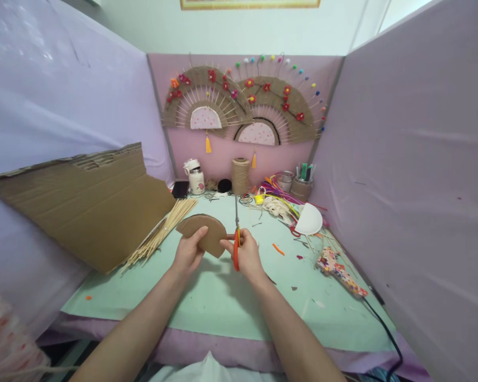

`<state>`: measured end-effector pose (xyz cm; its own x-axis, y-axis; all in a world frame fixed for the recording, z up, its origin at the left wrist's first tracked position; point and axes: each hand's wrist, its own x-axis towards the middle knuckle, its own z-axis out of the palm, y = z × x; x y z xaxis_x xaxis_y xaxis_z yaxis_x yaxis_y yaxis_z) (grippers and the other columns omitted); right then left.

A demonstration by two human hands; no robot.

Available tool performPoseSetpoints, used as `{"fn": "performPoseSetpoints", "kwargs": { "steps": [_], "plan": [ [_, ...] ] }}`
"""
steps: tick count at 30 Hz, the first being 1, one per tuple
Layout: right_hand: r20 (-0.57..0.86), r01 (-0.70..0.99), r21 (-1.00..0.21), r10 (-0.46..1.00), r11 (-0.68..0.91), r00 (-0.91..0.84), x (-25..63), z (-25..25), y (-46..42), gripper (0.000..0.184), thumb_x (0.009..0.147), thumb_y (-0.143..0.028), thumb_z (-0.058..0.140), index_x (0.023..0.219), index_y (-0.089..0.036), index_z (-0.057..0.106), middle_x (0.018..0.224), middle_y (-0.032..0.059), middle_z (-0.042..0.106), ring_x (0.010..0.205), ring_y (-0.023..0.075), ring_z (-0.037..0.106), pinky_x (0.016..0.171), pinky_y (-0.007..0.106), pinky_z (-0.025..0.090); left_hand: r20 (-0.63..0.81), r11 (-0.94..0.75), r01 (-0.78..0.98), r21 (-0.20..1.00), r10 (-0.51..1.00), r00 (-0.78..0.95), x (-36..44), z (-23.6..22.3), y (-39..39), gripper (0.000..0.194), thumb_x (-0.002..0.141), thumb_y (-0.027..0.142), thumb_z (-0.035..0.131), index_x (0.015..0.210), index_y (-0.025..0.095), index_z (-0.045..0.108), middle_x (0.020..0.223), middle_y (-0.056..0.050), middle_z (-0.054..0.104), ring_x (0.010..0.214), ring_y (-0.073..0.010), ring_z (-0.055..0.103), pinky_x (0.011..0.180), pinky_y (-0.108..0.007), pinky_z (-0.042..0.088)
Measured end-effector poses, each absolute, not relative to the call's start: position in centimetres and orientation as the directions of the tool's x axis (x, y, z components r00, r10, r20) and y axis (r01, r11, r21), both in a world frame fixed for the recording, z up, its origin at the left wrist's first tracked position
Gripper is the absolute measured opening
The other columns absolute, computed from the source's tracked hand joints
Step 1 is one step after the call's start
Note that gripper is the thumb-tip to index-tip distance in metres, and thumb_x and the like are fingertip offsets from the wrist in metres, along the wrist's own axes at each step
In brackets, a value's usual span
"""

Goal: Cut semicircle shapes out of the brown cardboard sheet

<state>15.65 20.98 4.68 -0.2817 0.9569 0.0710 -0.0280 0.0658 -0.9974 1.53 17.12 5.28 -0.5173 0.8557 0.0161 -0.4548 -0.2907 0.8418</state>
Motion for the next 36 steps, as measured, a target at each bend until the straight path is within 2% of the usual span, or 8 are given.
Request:
{"fn": "performPoseSetpoints", "kwargs": {
  "steps": [4, 11, 15, 23, 26, 30, 33, 36],
  "plan": [
    [-0.039, -0.083, -0.994, 0.936, -0.072, -0.349, 16.3, 4.3, 21.6, 0.048, 0.07, -0.065, 0.064, 0.081, -0.021, 0.047, 0.071, 0.0016, 0.066, 0.038, 0.0078, 0.041, 0.032, 0.022, 0.028, 0.414, -0.42, 0.089, 0.903, 0.795, -0.444, 1.0, 5.5, 15.9, 0.023, 0.065, 0.028, 0.079, 0.087, 0.024, 0.075, 0.1, -0.006, 0.073, 0.105, -0.0269, 0.062, 0.105, -0.043, 0.037],
    [-0.165, -0.203, -0.9, 0.734, -0.385, -0.659, 17.2, 3.8, 22.2, 0.055, 0.068, -0.07, 0.064, 0.079, -0.017, 0.055, 0.057, -0.0021, 0.056, 0.047, 0.0098, 0.053, 0.036, 0.017, 0.032, 0.712, -0.641, 0.623, 0.449, 0.678, 0.183, -0.2, 4.7, 14.9, 0.032, 0.08, 0.019, 0.064, 0.106, 0.038, 0.071, 0.119, -0.001, 0.068, 0.129, -0.0259, 0.046, 0.115, -0.048, 0.008],
    [-0.134, -0.184, -0.925, 0.737, -0.333, -0.663, 17.6, 4.1, 22.1, 0.049, 0.062, -0.058, 0.076, 0.084, -0.017, 0.059, 0.061, -0.0018, 0.059, 0.05, 0.0113, 0.055, 0.04, 0.019, 0.038, 0.686, -0.608, 0.726, 0.322, 0.678, 0.264, -0.6, 3.6, 15.1, 0.033, 0.079, 0.02, 0.067, 0.103, 0.041, 0.072, 0.124, -0.002, 0.064, 0.133, -0.0283, 0.04, 0.112, -0.052, 0.012],
    [-0.091, -0.216, -0.94, 0.805, -0.264, -0.586, 18.2, 4.0, 22.6, 0.04, 0.053, -0.04, 0.084, 0.068, -0.017, 0.054, 0.057, -0.0033, 0.056, 0.054, 0.0122, 0.054, 0.049, 0.023, 0.043, 0.66, -0.587, 0.734, 0.341, 0.706, 0.258, 0.3, 3.2, 15.7, 0.032, 0.083, 0.019, 0.062, 0.104, 0.041, 0.071, 0.133, -0.002, 0.059, 0.135, -0.0276, 0.036, 0.112, -0.051, 0.01],
    [-0.109, -0.259, -0.929, 0.863, -0.265, -0.493, 18.4, 3.8, 23.1, 0.041, 0.052, -0.037, 0.084, 0.065, -0.018, 0.051, 0.058, -0.0041, 0.054, 0.054, 0.011, 0.052, 0.05, 0.022, 0.042, 0.672, -0.486, 0.734, 0.475, 0.739, 0.055, 0.2, 3.4, 16.2, 0.041, 0.08, 0.015, 0.061, 0.116, 0.034, 0.066, 0.147, -0.005, 0.044, 0.14, -0.028, 0.027, 0.112, -0.052, 0.015],
    [-0.104, -0.271, -0.932, 0.892, -0.242, -0.441, 18.7, 3.7, 23.6, 0.042, 0.052, -0.036, 0.084, 0.066, -0.018, 0.049, 0.058, -0.0055, 0.051, 0.053, 0.0094, 0.049, 0.047, 0.021, 0.039, 0.229, -0.158, 0.232, 0.96, 0.918, -0.325, -0.8, 4.1, 17.0, 0.047, 0.074, 0.024, 0.064, 0.121, 0.02, 0.062, 0.133, -0.017, 0.056, 0.121, -0.0287, 0.053, 0.101, -0.047, 0.04],
    [-0.075, -0.211, -0.957, 0.872, -0.2, -0.484, 18.7, 3.7, 23.5, 0.042, 0.055, -0.037, 0.083, 0.067, -0.018, 0.048, 0.056, -0.0068, 0.048, 0.05, 0.0082, 0.044, 0.044, 0.02, 0.035, -0.277, 0.271, -0.146, 0.951, 0.961, -0.022, -1.0, 5.0, 17.1, 0.041, 0.077, 0.045, 0.064, 0.102, 0.013, 0.069, 0.104, -0.02, 0.069, 0.091, -0.0275, 0.068, 0.083, -0.041, 0.053],
    [-0.065, -0.12, -0.982, 0.862, -0.144, -0.503, 18.6, 3.7, 23.2, 0.042, 0.057, -0.038, 0.081, 0.068, -0.019, 0.046, 0.053, -0.0081, 0.045, 0.046, 0.0077, 0.04, 0.041, 0.02, 0.032, -0.385, 0.408, -0.203, 0.89, 0.912, 0.141, -0.1, 5.4, 16.9, 0.045, 0.072, 0.049, 0.07, 0.1, 0.013, 0.07, 0.099, -0.018, 0.072, 0.084, -0.027, 0.07, 0.072, -0.036, 0.056]
  ]
}}
